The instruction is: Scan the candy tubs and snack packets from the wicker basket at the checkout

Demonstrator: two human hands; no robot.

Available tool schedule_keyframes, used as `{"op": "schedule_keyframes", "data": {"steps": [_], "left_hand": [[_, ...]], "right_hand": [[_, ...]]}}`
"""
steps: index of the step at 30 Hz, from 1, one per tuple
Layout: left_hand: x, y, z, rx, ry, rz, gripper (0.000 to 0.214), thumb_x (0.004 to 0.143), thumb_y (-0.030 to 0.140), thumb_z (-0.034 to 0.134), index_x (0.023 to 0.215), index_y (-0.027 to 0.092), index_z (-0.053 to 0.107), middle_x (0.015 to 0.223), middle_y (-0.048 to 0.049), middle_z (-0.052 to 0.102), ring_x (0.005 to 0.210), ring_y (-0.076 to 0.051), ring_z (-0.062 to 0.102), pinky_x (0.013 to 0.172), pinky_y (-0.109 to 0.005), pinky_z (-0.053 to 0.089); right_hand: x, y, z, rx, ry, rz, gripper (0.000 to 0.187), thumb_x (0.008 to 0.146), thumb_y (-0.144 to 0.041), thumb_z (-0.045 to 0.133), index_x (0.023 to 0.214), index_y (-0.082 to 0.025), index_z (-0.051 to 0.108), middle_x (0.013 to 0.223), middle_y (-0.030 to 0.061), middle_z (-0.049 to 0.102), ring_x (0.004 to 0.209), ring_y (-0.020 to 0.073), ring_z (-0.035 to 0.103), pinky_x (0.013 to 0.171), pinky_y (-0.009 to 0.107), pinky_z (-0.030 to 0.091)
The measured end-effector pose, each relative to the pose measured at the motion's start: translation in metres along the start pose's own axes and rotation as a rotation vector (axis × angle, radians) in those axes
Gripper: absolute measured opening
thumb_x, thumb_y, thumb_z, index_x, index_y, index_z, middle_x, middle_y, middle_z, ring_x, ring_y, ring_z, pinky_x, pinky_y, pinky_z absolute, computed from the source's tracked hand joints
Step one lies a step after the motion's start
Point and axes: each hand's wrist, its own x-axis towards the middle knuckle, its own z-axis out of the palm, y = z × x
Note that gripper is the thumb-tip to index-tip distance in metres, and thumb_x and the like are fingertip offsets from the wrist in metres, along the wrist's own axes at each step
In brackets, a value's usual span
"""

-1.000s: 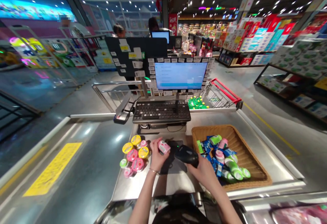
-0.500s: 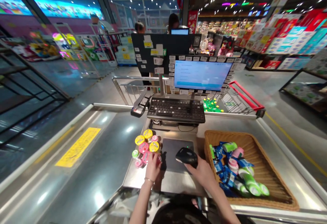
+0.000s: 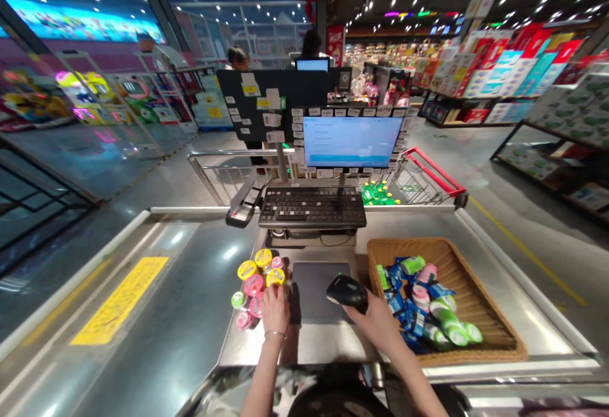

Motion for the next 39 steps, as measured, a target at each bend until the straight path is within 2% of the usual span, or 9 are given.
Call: {"op": "schedule_keyframes", "data": {"steps": [4, 8, 12, 16, 19, 23, 29, 34, 39], "left_hand": [[0.017, 0.038, -0.018, -0.171, 0.085, 0.152, 0.025, 0.085, 0.027, 0.052, 0.107, 0.017, 0.059, 0.107, -0.0126, 0.054, 0.100, -0.029, 0.050, 0.085, -0.044, 0.045], [0.039, 0.106, -0.037, -0.436, 0.144, 0.381, 0.021, 0.088, 0.027, 0.049, 0.107, 0.020, 0.057, 0.107, -0.0095, 0.055, 0.101, -0.025, 0.052, 0.089, -0.041, 0.046], [0.058, 0.176, -0.040, -0.580, 0.068, 0.569, 0.022, 0.089, 0.022, 0.048, 0.110, 0.020, 0.055, 0.110, -0.0088, 0.057, 0.105, -0.023, 0.052, 0.093, -0.040, 0.046], [0.076, 0.241, -0.027, -0.519, -0.157, 0.714, 0.027, 0.086, 0.014, 0.048, 0.112, 0.020, 0.054, 0.110, -0.0083, 0.060, 0.109, -0.022, 0.053, 0.096, -0.039, 0.045], [0.090, 0.289, -0.011, -0.242, -0.437, 0.674, 0.036, 0.081, 0.009, 0.051, 0.117, 0.015, 0.054, 0.116, -0.0125, 0.060, 0.113, -0.023, 0.055, 0.099, -0.038, 0.043], [0.106, 0.339, 0.012, -0.031, -0.642, 0.613, 0.043, 0.065, 0.010, 0.071, 0.106, 0.010, 0.061, 0.112, -0.0210, 0.064, 0.110, -0.032, 0.059, 0.092, -0.041, 0.047], [0.109, 0.363, 0.039, 0.126, -0.857, 0.563, 0.057, 0.031, 0.003, 0.085, 0.084, 0.012, 0.066, 0.100, -0.0176, 0.071, 0.099, -0.038, 0.065, 0.084, -0.042, 0.051], [0.103, 0.361, 0.043, 0.142, -0.863, 0.536, 0.066, 0.031, -0.001, 0.081, 0.093, 0.013, 0.064, 0.108, -0.0183, 0.068, 0.106, -0.038, 0.062, 0.090, -0.043, 0.048], [0.100, 0.355, 0.032, 0.070, -0.775, 0.524, 0.074, 0.036, 0.002, 0.076, 0.108, 0.009, 0.057, 0.114, -0.0235, 0.062, 0.111, -0.038, 0.057, 0.091, -0.043, 0.047]], "right_hand": [[-0.002, 0.014, -0.012, 0.075, 0.034, -0.010, 0.034, 0.078, -0.037, 0.059, 0.103, -0.016, 0.066, 0.090, 0.0103, 0.074, 0.089, 0.0275, 0.069, 0.073, 0.031, 0.049], [-0.005, 0.033, -0.032, 0.157, 0.179, 0.048, 0.036, 0.077, -0.039, 0.058, 0.102, -0.015, 0.066, 0.089, 0.0106, 0.074, 0.086, 0.0279, 0.069, 0.075, 0.033, 0.050], [-0.011, 0.057, -0.056, 0.235, 0.328, 0.122, 0.039, 0.077, -0.047, 0.058, 0.100, -0.017, 0.067, 0.090, 0.0092, 0.074, 0.086, 0.0265, 0.069, 0.077, 0.033, 0.051], [-0.020, 0.084, -0.076, 0.236, 0.463, 0.215, 0.043, 0.076, -0.052, 0.058, 0.099, -0.017, 0.067, 0.088, 0.0091, 0.074, 0.085, 0.0267, 0.069, 0.073, 0.032, 0.051], [-0.025, 0.100, -0.088, 0.233, 0.520, 0.260, 0.044, 0.077, -0.054, 0.056, 0.096, -0.016, 0.067, 0.081, 0.0085, 0.073, 0.078, 0.0264, 0.069, 0.070, 0.032, 0.051], [-0.030, 0.114, -0.100, 0.233, 0.563, 0.281, 0.043, 0.078, -0.053, 0.056, 0.092, -0.015, 0.068, 0.081, 0.0091, 0.073, 0.079, 0.0262, 0.068, 0.073, 0.033, 0.051], [-0.028, 0.125, -0.105, 0.249, 0.565, 0.269, 0.043, 0.077, -0.053, 0.057, 0.094, -0.015, 0.069, 0.085, 0.0098, 0.073, 0.082, 0.0266, 0.068, 0.075, 0.034, 0.052], [-0.025, 0.123, -0.106, 0.251, 0.540, 0.264, 0.044, 0.077, -0.054, 0.056, 0.092, -0.015, 0.068, 0.083, 0.0097, 0.072, 0.080, 0.0270, 0.068, 0.075, 0.034, 0.051], [-0.023, 0.120, -0.106, 0.241, 0.525, 0.284, 0.045, 0.078, -0.057, 0.055, 0.090, -0.015, 0.067, 0.079, 0.0088, 0.071, 0.078, 0.0274, 0.067, 0.071, 0.034, 0.050]]}}
